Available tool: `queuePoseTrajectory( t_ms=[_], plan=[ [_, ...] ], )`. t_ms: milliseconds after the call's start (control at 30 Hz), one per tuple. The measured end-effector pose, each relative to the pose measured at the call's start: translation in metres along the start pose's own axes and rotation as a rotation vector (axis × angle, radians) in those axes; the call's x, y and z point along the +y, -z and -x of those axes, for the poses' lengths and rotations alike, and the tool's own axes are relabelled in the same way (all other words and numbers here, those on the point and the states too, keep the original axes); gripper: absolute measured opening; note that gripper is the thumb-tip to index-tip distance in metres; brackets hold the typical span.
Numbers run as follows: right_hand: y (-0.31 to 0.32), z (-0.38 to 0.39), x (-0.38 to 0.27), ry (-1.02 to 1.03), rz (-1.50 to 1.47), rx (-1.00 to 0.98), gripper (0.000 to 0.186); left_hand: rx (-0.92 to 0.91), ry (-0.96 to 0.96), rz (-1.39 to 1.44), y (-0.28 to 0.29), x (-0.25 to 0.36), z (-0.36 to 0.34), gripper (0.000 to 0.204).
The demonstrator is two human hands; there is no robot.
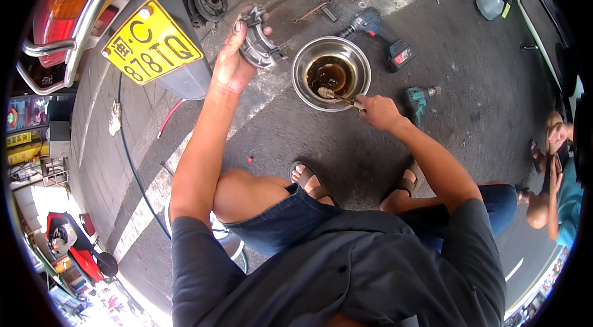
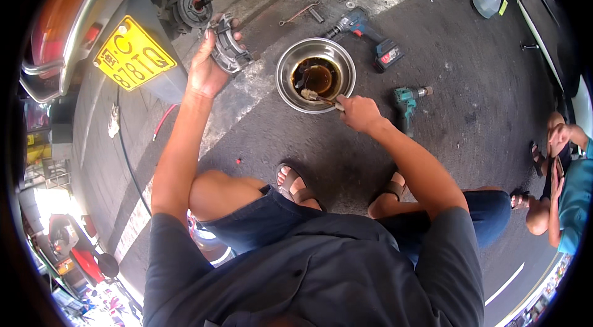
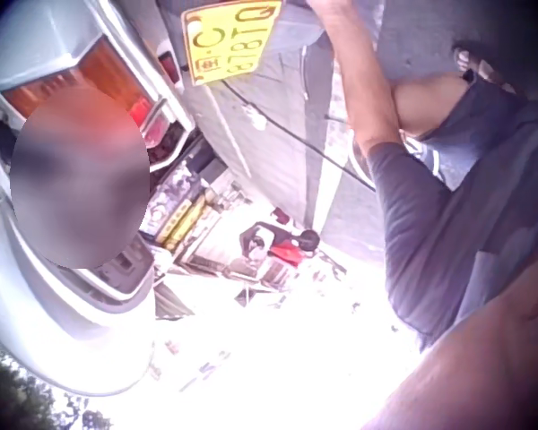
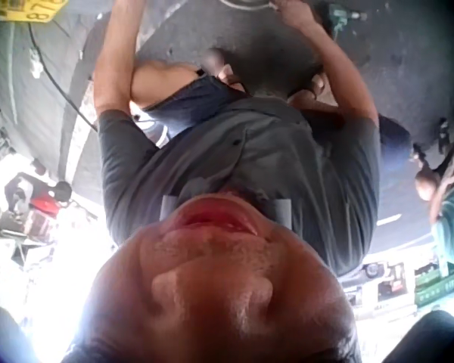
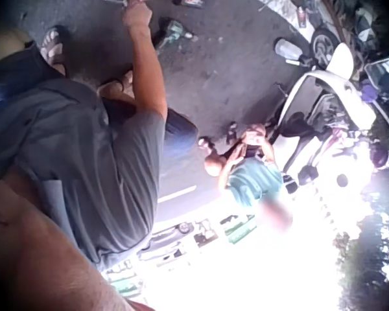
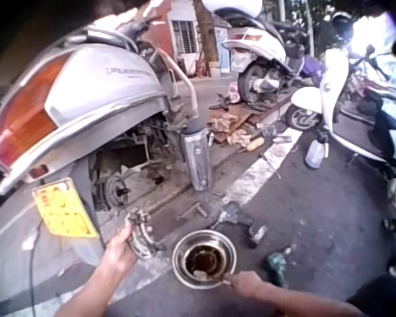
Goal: The person removes a wheel from a motorcycle, takes out the brake shoe assembly, cleans the components using a drill with a wire brush attachment, applies oil with a brush, and then reinstalls the brake components onto the vehicle.
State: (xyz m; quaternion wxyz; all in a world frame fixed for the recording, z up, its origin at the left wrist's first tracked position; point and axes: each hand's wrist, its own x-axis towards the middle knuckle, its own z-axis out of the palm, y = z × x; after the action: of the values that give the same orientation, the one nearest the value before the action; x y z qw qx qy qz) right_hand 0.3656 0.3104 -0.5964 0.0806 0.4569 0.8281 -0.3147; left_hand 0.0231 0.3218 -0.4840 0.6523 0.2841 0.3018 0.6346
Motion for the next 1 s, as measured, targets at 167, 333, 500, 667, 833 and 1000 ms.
queuePoseTrajectory(
  t_ms=[167,333,500,667,833,1000],
  plan=[
    [0.022,-0.01,0.0,0.153,0.239,-0.158,0.038,-0.131,0.032,0.054,-0.025,-0.007,-0.014,0.046],
    [0.037,-0.014,0.015,0.342,-0.018,-0.079,0.036,-0.123,0.053,0.187,-0.031,-0.006,-0.014,0.041],
    [0.078,0.044,0.022,0.048,-0.948,-0.13,0.031,-0.056,0.005,0.15,-0.031,-0.012,-0.028,0.044],
    [0.104,0.089,-0.015,-0.023,-1.2,0.024,0.037,-0.015,-0.037,0.188,-0.04,-0.017,-0.041,0.043],
    [0.095,0.101,-0.033,-0.039,-1.336,0.115,0.036,0.067,0.015,0.045,-0.065,-0.032,-0.051,0.049],
    [0.092,0.098,-0.031,0.014,-1.377,0.121,0.035,0.12,0.091,-0.024,-0.072,-0.036,-0.05,0.052]
  ],
)
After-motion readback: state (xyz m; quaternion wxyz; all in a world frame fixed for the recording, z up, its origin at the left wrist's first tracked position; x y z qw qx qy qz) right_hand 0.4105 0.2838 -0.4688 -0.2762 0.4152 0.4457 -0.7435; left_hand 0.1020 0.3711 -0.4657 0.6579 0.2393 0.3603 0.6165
